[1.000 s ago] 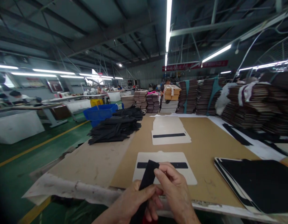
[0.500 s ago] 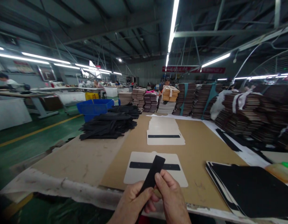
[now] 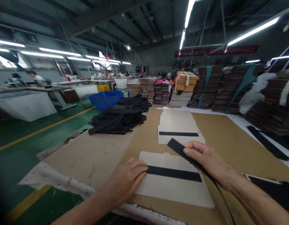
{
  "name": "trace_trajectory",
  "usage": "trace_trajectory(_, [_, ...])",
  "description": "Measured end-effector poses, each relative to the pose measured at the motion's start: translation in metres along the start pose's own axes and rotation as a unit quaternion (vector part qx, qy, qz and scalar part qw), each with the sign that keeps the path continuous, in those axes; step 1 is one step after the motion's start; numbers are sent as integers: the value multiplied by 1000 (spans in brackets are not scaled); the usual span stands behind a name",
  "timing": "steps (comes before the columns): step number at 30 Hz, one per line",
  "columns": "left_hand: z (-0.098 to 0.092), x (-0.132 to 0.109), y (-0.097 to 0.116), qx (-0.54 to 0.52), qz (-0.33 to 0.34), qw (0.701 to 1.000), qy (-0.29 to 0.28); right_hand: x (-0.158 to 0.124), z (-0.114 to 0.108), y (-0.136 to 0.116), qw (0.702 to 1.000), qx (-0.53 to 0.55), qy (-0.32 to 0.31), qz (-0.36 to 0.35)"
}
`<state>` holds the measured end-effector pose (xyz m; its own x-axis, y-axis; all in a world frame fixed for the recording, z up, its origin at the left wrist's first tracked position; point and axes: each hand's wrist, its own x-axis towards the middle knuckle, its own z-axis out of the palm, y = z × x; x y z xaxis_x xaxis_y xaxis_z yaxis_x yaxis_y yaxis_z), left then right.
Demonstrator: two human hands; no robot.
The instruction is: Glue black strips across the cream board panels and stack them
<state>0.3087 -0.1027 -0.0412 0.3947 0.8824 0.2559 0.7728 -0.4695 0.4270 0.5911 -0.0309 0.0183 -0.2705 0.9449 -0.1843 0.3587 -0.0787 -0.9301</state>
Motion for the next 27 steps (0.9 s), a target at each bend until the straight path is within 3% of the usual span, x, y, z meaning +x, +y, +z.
trace_trajectory(3, [16,17,-19,98,7,995,-8,43,27,-1,992,-75,-101,-5])
trace_trajectory(6, [29,22,-31,158,21,987,-23,81,49,4,977,-137,-163,-25])
trace_trajectory(10, [42,18,-44,178,73,981,32,114,72,17,958,-185,-210,-56])
trace_trajectory(18, [51,16,-53,192,105,974,59,134,97,33,950,-191,-239,-54])
trace_trajectory(27, [48,14,-53,203,100,974,5,136,105,38,938,-274,-199,-78])
